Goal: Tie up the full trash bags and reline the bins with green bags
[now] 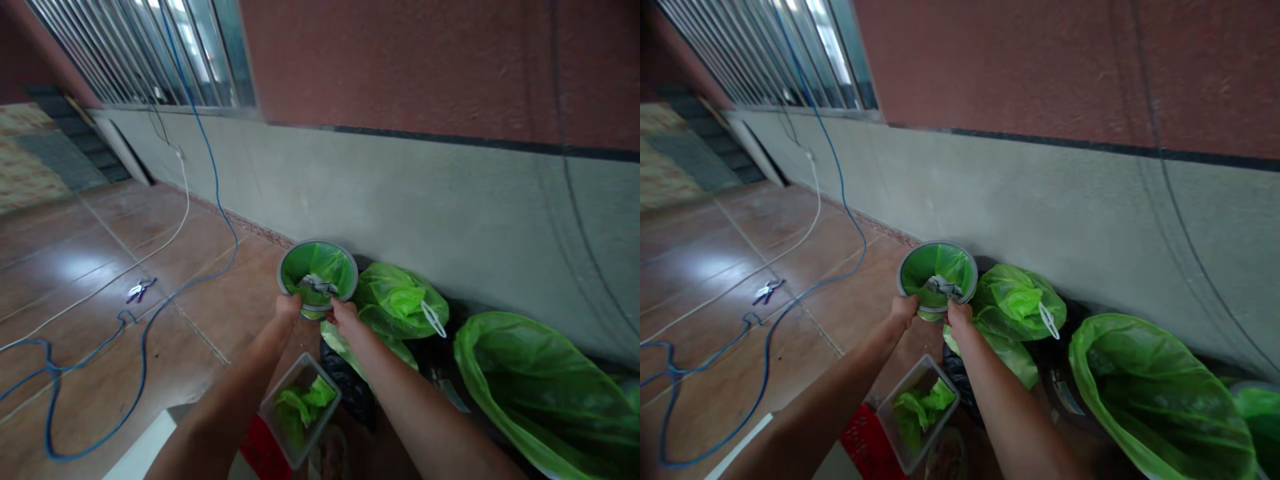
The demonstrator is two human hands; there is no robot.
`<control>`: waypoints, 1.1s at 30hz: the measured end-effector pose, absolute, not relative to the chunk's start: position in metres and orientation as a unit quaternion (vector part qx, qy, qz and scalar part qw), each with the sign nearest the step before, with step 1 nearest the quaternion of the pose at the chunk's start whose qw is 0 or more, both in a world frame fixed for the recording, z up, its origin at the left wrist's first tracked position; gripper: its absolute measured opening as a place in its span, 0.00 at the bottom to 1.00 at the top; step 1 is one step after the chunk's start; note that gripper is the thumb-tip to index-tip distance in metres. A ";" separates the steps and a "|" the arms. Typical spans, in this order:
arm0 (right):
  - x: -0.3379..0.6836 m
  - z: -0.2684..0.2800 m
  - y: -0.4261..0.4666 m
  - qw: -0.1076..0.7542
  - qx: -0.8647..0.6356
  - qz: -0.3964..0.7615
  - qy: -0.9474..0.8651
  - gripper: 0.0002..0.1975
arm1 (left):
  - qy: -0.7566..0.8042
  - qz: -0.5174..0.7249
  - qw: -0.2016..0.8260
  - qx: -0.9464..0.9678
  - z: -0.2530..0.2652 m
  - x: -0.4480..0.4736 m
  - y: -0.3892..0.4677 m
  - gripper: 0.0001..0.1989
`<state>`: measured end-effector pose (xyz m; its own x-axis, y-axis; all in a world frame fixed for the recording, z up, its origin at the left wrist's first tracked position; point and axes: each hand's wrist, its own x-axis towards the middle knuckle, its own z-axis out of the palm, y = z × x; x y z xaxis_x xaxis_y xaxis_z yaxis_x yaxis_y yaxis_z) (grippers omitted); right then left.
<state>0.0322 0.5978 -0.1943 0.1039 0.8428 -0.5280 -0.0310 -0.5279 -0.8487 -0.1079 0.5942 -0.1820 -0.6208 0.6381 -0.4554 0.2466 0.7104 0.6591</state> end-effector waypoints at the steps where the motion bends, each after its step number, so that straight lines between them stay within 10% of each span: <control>1: 0.034 -0.184 0.591 0.372 -0.640 0.597 -0.307 0.07 | 0.857 0.283 0.341 0.265 -0.170 -0.109 0.587 0.15; 17: 0.172 0.013 0.331 0.494 -0.656 0.485 -0.299 0.11 | 0.732 0.265 0.271 0.566 0.050 -0.027 0.363 0.08; 33: 0.289 -0.166 0.157 0.374 -0.784 0.463 -0.176 0.09 | 0.666 0.157 0.539 0.491 -0.152 0.111 0.237 0.10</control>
